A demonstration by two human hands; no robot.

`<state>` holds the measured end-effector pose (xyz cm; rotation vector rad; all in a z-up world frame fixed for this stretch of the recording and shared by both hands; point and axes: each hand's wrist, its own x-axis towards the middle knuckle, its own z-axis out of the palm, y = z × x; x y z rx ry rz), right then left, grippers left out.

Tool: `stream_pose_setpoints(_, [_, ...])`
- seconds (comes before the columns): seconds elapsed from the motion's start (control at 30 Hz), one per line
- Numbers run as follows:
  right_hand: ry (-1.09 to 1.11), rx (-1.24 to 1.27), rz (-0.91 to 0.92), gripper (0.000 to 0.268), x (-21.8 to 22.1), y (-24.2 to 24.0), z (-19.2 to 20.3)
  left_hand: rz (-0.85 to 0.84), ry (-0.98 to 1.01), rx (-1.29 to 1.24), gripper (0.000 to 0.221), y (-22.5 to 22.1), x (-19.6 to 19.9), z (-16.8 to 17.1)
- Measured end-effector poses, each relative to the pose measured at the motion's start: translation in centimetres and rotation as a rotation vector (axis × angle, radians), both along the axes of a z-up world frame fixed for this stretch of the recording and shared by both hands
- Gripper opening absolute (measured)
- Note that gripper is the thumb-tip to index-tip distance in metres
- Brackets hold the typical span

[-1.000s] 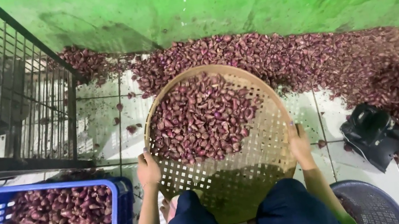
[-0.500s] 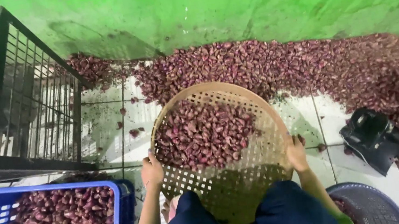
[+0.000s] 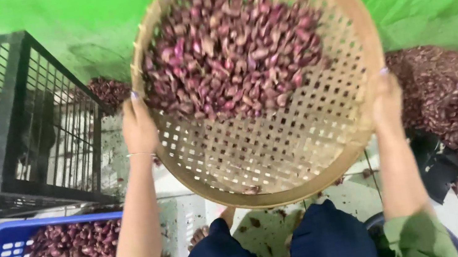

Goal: The person scoops shallots from a pile on the floor into a round woven basket using a black dustpan. They then shake the basket to separate debris and manually sort the shallots, transferring them into a blue plastic crate. The process is repeated multiple times.

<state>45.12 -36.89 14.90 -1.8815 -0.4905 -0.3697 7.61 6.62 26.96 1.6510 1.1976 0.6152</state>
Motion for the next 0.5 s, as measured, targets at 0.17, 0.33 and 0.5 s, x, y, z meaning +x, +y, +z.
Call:
stream_pose_setpoints(0.17, [0.182, -0.147, -0.166, 0.036, -4.4, -2.6, 13.2, -0.223, 0.006, 0.141, 0.068, -2.6, -4.6, 12.6])
stream_pose_setpoints(0.33, [0.156, -0.186, -0.111, 0.039, -15.8, -5.1, 17.0, -0.217, 0.043, 0.122, 0.076, -6.9, -11.4, 13.1])
stream_pose_setpoints(0.5, [0.196, -0.384, -0.076, 0.047, -19.6, -11.6, 7.3, -0.191, 0.076, 0.067, 0.045, -11.3, -18.0, 4.7])
